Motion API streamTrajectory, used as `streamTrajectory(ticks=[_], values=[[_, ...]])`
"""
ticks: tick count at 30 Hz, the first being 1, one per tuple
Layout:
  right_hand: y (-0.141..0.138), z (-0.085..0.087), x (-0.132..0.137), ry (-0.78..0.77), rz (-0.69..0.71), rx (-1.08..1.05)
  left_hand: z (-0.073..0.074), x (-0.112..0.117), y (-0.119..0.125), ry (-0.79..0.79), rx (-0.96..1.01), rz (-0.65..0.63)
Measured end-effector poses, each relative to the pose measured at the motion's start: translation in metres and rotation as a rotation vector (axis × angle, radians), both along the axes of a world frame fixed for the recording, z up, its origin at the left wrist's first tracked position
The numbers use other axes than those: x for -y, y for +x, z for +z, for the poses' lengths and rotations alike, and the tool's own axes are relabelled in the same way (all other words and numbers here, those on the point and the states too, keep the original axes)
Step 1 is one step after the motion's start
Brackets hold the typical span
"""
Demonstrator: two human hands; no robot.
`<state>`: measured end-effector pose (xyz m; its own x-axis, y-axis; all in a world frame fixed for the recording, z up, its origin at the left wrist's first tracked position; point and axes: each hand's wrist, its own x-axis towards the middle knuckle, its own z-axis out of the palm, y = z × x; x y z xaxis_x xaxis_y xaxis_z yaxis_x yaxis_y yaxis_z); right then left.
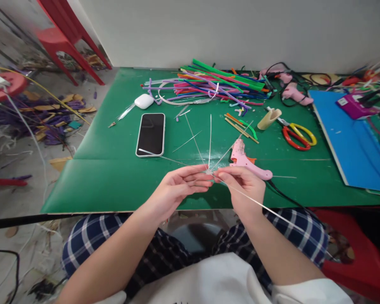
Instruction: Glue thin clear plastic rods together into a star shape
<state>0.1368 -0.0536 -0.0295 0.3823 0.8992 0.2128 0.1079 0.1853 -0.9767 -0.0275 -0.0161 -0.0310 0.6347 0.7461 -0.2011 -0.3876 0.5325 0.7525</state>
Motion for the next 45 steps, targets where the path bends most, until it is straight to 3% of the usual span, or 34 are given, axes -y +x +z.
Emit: streamTrajectory(ticks=[5, 9, 15, 24, 29, 38, 45], values=[[0.006, 0.004, -0.001, 0.041, 0.092, 0.094, -0.001, -0.008, -0.006, -0.084, 0.175, -0.122], [0.012, 0.005, -0.002, 0.096, 0.19, 0.171, 0.001, -0.011, -0.005, -0.142, 0.186, -0.108], [0.018, 0.006, -0.006, 0.135, 0.31, 0.241, 0.002, -0.008, -0.002, -0.153, 0.091, -0.04], [0.018, 0.009, -0.008, 0.019, 0.3, 0.17, 0.012, -0.004, -0.006, -0.078, -0.181, -0.061], [0.018, 0.01, -0.013, -0.058, 0.341, 0.216, 0.014, 0.001, 0.001, -0.068, -0.392, 0.026], [0.021, 0.023, -0.023, -0.09, 0.488, 0.392, 0.009, 0.004, 0.004, -0.046, -0.4, 0.115], [0.021, 0.025, -0.026, -0.129, 0.539, 0.428, 0.008, 0.003, 0.004, -0.003, -0.424, 0.083]])
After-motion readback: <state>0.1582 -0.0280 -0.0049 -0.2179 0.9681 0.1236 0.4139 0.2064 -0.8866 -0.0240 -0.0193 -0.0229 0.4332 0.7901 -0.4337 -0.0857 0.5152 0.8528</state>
